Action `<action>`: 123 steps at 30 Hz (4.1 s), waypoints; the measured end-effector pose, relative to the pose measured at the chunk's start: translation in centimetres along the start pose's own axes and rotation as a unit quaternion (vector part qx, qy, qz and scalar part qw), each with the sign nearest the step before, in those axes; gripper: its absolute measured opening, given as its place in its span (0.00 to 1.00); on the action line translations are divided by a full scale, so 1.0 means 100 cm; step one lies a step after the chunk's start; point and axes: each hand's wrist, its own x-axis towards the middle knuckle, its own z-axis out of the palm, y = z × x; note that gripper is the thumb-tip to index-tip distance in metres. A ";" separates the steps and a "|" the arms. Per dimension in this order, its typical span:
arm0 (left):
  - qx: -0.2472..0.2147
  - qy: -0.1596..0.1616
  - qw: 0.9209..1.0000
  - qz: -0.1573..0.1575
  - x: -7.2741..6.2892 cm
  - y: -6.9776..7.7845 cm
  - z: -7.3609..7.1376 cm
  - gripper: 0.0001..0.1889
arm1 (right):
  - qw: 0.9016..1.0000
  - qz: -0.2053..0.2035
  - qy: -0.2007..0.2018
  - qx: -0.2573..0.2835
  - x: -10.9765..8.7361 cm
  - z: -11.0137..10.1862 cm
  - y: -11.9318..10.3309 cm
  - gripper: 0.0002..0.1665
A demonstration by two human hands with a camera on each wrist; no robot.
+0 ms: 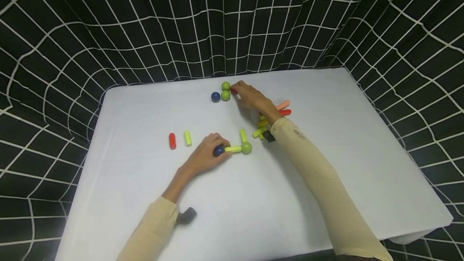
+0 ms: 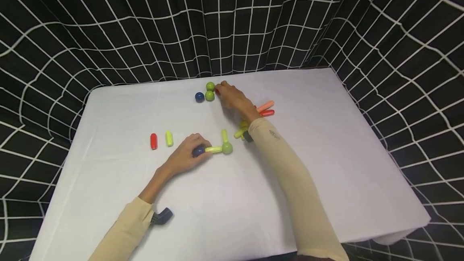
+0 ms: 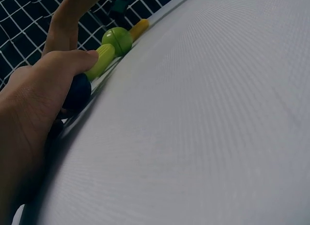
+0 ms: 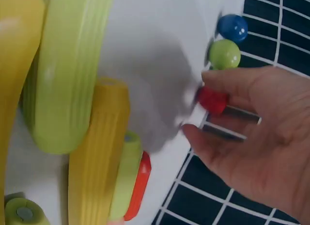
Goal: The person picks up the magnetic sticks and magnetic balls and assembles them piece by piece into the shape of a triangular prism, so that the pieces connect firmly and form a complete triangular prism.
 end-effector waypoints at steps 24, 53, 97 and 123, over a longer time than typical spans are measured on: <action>0.004 -0.003 1.000 0.016 0.000 0.001 0.003 0.12 | 0.999 -0.010 -0.047 -0.023 -0.025 0.009 -0.005 0.10; 0.000 0.011 1.000 0.015 0.000 -0.001 -0.001 0.11 | 0.989 0.045 -0.131 0.055 -0.077 0.021 -0.028 0.29; -0.020 0.011 0.979 -0.205 0.022 0.035 -0.033 0.22 | 0.989 -0.018 -0.132 0.064 -0.143 0.024 -0.026 0.28; -0.020 0.080 0.983 -0.163 0.034 0.031 -0.016 0.14 | 0.989 -0.050 -0.098 0.100 -0.136 0.030 -0.028 0.17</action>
